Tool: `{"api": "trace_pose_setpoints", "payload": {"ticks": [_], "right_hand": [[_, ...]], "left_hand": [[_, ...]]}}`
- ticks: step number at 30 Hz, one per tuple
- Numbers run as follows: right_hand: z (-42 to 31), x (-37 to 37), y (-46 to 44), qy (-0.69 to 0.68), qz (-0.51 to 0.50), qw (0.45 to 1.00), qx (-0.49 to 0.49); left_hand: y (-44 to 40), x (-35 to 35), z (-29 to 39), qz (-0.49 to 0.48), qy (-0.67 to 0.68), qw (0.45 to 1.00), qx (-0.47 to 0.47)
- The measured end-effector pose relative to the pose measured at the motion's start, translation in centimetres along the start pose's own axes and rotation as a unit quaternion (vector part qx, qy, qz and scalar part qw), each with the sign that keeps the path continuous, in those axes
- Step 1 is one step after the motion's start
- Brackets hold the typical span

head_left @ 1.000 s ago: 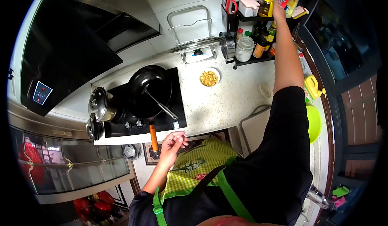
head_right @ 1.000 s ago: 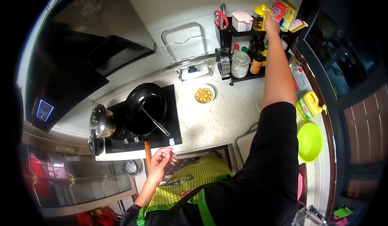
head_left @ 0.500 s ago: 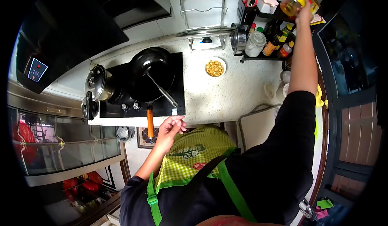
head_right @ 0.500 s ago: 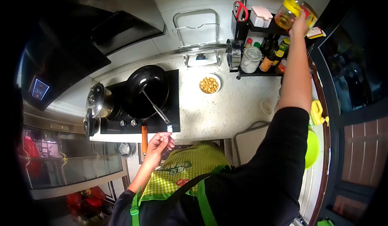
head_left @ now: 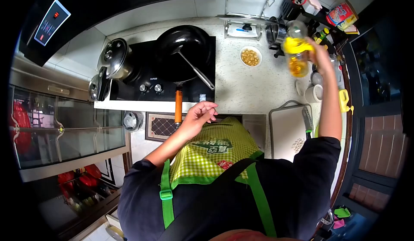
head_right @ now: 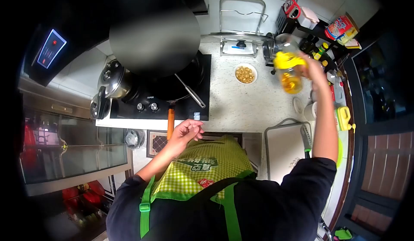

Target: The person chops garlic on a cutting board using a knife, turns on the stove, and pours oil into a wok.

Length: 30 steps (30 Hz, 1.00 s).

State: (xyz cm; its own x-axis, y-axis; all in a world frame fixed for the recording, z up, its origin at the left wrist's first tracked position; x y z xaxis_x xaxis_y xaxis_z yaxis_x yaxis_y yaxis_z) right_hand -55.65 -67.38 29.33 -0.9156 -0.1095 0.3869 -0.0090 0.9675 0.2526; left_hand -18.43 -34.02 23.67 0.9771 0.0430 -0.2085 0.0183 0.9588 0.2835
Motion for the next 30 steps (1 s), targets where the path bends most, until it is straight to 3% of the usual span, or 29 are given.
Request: {"api": "trace_pose_setpoints", "payload": {"ticks": [3, 7, 9, 11, 14, 21, 25, 30], "right_hand": [[-0.9, -9.1, 3.0, 0.030, -0.105, 0.993, -0.038], [-2.1, -18.7, 3.4, 0.118, -0.196, 0.972, 0.048], [-3.2, -22.8, 3.1, 0.179, -0.155, 0.962, 0.137], [-5.2, -26.5, 2.7, 0.207, -0.205, 0.946, 0.139], [-7.7, -29.9, 1.5, 0.346, -0.192, 0.889, 0.230], [-12.2, -37.2, -0.4, 0.523, -0.229, 0.779, 0.259], [-13.2, -40.7, -2.6, 0.532, -0.242, 0.758, 0.290], [-14.6, -43.6, -3.1, 0.513, -0.211, 0.788, 0.267]], "left_hand": [[1.4, 1.6, -0.3, 0.010, 0.004, 1.000, -0.005], [3.2, 3.6, -0.5, 0.036, 0.011, 0.999, -0.007], [4.4, 4.5, -0.3, 0.057, 0.019, 0.998, -0.012], [5.9, 6.4, -0.3, 0.079, 0.025, 0.996, -0.017], [7.3, 7.0, -0.6, 0.124, 0.038, 0.991, -0.025], [10.3, 8.4, -1.6, 0.215, 0.069, 0.973, -0.051], [11.7, 8.8, -1.8, 0.255, 0.076, 0.962, -0.061], [12.8, 9.0, -2.5, 0.300, 0.077, 0.949, -0.059]]}}
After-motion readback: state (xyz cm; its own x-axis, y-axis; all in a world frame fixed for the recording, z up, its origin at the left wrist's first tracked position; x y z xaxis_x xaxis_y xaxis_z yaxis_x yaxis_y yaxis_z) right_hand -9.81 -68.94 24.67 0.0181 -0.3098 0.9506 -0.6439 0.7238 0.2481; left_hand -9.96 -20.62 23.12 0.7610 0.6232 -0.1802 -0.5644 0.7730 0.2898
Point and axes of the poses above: each hand's wrist, its own y-axis away from the middle knuckle, its own x-axis out of the back of the hand, z = x × y, the point moved 1 cm from there along -y, towards the middle knuckle, and after that the axes turned 4 degrees about z, right-handed, at the moved point
